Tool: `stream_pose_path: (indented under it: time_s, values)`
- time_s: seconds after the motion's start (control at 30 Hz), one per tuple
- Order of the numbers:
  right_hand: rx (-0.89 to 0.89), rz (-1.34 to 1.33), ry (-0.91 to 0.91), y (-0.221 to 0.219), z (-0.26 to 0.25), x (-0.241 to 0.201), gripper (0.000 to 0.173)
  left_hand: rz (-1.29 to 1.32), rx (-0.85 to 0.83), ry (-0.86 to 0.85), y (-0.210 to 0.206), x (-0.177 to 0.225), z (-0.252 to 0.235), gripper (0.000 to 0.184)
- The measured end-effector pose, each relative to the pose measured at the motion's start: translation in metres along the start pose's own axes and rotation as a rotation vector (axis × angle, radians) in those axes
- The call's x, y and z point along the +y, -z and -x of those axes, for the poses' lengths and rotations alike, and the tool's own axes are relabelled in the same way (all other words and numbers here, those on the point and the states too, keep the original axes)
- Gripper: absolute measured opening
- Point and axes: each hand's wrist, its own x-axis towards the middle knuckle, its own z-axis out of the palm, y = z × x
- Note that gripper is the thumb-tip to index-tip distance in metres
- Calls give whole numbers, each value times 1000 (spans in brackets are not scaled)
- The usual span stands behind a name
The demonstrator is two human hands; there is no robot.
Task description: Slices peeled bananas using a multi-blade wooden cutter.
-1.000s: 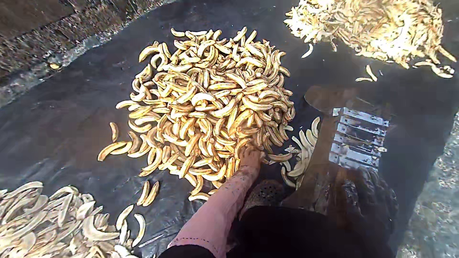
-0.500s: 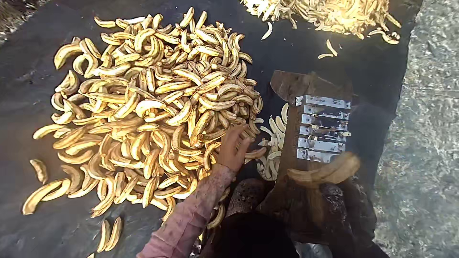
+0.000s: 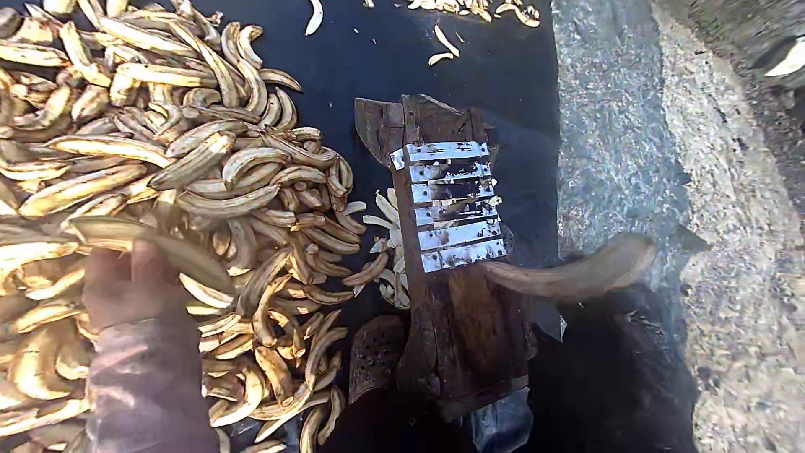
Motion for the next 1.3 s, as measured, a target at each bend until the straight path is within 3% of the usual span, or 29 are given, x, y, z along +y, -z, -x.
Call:
stream_pose_path:
  time_s: [0.07, 0.17, 0.27, 0.4, 0.5, 0.6, 0.77, 0.83, 0.93, 1.07, 1.17, 1.23, 1.3]
  values:
    - [-58, 250, 209, -12, -3, 1, 28, 479, -63, 46, -3, 14, -2, 37]
    - [-183, 846, 481, -33, -5, 53, 42, 830, -213, 202, -22, 51, 7, 43]
    - [-197, 1341, 663, -58, -12, 102, 48, 807, -237, 424, -60, 103, 36, 55]
    - [-225, 1378, 668, -58, -19, 91, 46, 457, -306, 367, -82, 117, 68, 40]
    - [-155, 1254, 685, -32, -7, 78, 44, 163, -434, 115, -78, 111, 85, 32]
    - [-152, 1322, 685, 0, 16, 77, 50, -70, -646, -315, -71, 104, 100, 57]
    - [-384, 1330, 705, 18, 4, 96, 52, -178, -1044, -1108, -90, 123, 136, 27]
    - [-403, 1287, 671, 12, -10, 102, 49, -221, -1194, -1320, -98, 133, 153, 33]
    - [-296, 1299, 663, -13, -34, 108, 48, -156, -1421, -1471, -119, 134, 175, 33]
    - [-311, 1396, 567, -47, -71, 99, 52, -207, -1646, -1550, -152, 122, 193, 30]
    - [-341, 1389, 439, -73, -99, 87, 55, -126, -1607, -1477, -157, 118, 192, 29]
    - [-397, 1436, 278, -96, -116, 72, 59, 37, -1368, -1335, -151, 121, 178, 25]
    - [-281, 1486, 340, -114, -143, 84, 61, 120, -1019, -1117, -145, 114, 147, 25]
